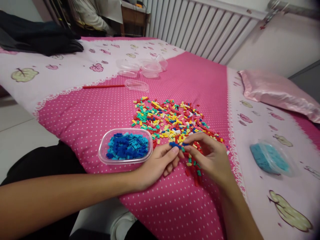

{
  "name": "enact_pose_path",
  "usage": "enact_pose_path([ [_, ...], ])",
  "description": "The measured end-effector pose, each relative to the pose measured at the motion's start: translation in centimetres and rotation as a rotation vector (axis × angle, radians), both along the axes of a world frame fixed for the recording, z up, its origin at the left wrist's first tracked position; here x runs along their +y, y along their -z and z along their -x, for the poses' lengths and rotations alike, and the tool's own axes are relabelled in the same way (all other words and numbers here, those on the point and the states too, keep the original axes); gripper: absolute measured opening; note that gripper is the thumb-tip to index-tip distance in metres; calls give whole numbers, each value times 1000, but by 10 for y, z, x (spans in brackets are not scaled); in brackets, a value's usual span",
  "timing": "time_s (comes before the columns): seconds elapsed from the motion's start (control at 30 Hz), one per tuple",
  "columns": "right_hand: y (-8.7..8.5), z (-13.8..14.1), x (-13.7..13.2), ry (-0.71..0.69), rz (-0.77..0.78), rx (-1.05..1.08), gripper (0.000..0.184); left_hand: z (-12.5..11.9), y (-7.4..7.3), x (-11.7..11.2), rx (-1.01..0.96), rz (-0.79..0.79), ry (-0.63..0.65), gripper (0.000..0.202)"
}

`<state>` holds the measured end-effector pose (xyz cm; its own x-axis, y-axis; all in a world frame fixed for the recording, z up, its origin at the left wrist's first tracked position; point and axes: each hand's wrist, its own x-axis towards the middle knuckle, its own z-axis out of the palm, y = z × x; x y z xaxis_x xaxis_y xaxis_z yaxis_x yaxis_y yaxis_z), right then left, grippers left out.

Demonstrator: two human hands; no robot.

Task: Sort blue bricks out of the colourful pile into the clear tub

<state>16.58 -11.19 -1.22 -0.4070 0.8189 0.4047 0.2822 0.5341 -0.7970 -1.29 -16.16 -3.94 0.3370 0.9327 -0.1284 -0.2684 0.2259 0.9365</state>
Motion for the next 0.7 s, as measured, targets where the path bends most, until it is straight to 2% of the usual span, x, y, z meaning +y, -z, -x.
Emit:
enact_pose_path([
  [0.23,-8,-4,2,-88,-5,-1,11,-2,5,2,-80,44,-16,44],
  [0.4,-6,3,-1,-120,25,17,13,-2,8,4,-73,34,6,50],
  [0.7,-5,5,-2,-100,28,37,13,-2,8,4,-98,39,9,50],
])
